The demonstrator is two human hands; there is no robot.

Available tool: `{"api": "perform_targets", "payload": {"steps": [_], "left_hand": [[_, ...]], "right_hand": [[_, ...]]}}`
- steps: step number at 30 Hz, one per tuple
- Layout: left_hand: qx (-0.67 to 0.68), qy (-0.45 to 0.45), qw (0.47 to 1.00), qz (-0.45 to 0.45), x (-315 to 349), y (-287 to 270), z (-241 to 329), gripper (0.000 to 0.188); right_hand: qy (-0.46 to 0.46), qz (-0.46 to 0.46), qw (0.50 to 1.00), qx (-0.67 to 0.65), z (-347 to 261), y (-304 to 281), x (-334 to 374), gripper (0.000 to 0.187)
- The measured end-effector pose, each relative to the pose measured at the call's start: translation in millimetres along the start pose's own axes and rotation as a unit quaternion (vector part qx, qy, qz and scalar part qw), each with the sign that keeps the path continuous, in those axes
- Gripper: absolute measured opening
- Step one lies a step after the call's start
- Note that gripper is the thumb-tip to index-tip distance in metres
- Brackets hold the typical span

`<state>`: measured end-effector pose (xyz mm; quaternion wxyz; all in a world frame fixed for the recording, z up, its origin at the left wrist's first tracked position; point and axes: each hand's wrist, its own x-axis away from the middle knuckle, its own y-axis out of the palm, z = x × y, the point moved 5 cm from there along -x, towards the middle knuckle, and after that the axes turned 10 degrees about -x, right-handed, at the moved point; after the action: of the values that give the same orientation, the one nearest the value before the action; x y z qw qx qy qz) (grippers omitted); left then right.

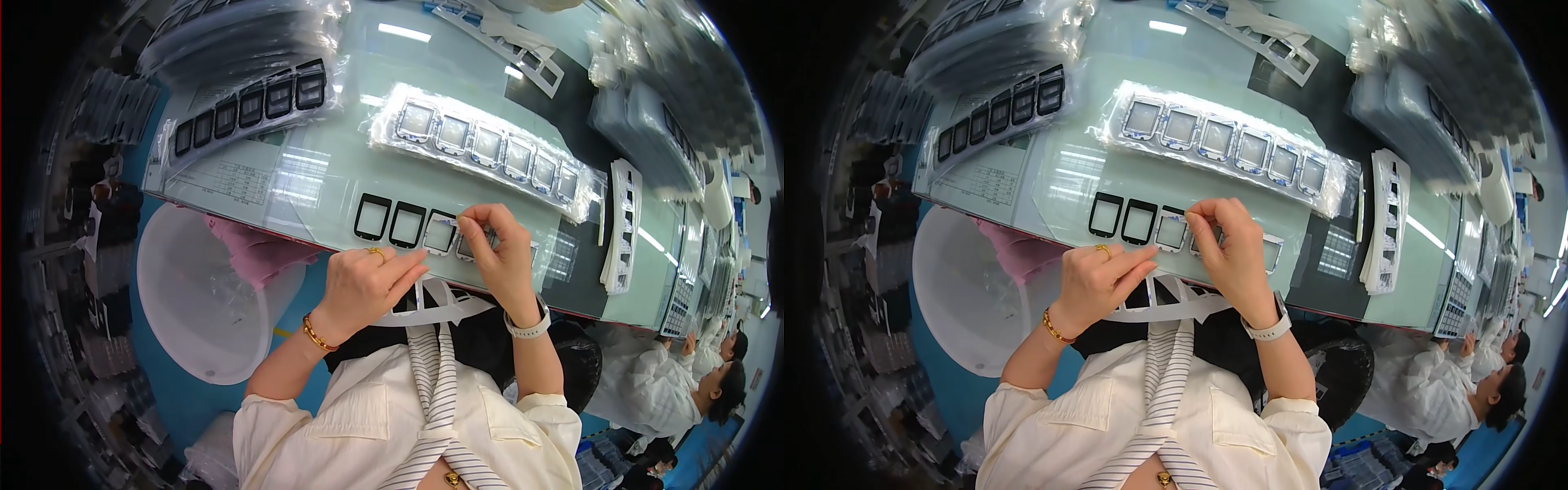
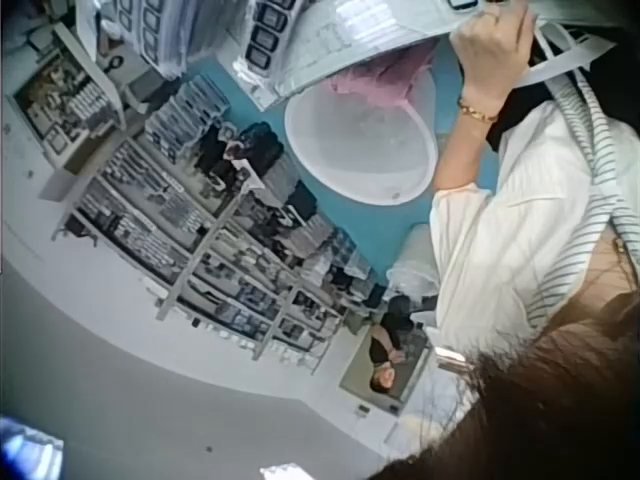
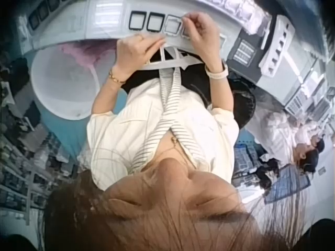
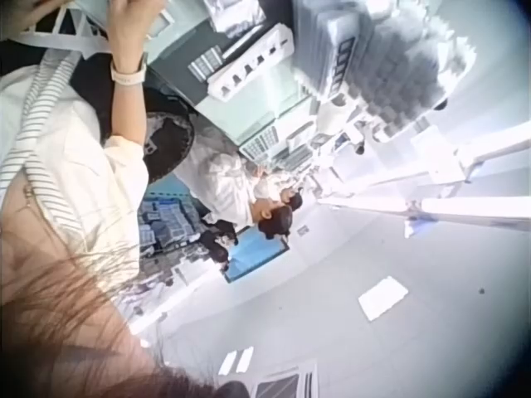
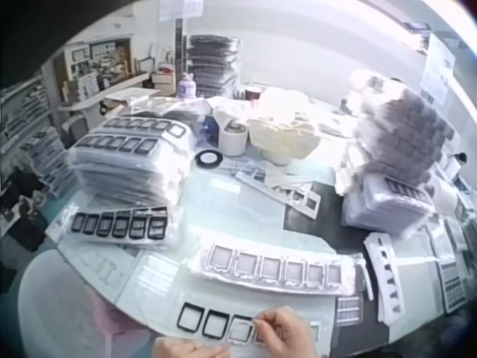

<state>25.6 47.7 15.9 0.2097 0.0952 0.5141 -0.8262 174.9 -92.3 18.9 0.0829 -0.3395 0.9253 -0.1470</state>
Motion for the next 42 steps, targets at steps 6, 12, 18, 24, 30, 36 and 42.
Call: {"api": "perform_targets", "payload": {"steps": [6,12,18,24,30,36,42], "left_hand": [[0.005,-0.011,1.0,-0.007,-2.3,-0.3,0.2,0.017],[0.005,-0.014,1.0,-0.005,-2.8,0.2,1.0,0.016],[0.003,-0.001,1.0,0.007,-1.8,2.3,6.9,0.017],[-0.01,0.023,1.0,-0.001,-3.9,10.7,20.7,0.018],[-0.012,0.016,1.0,-0.013,-6.3,12.5,21.2,0.016],[-0.008,0.013,1.0,-0.01,-7.2,12.3,20.7,0.014],[-0.01,0.007,1.0,-0.019,-6.1,13.8,20.7,0.015]], "right_hand": [[-0.002,0.003,1.0,-0.002,0.1,-0.1,0.0,0.008],[-0.01,0.004,1.0,-0.002,-3.5,0.1,-0.5,0.008],[-0.012,0.006,1.0,-0.009,-2.6,-0.7,0.0,0.009],[0.0,0.0,1.0,-0.012,-3.0,-0.7,1.1,0.008],[-0.141,0.013,0.984,0.111,-15.9,-1.3,-1.9,0.006],[-0.125,0.008,0.985,0.119,-8.1,2.8,-7.7,0.007],[-0.147,-0.017,0.968,0.201,-12.7,8.6,-9.3,0.011]]}}
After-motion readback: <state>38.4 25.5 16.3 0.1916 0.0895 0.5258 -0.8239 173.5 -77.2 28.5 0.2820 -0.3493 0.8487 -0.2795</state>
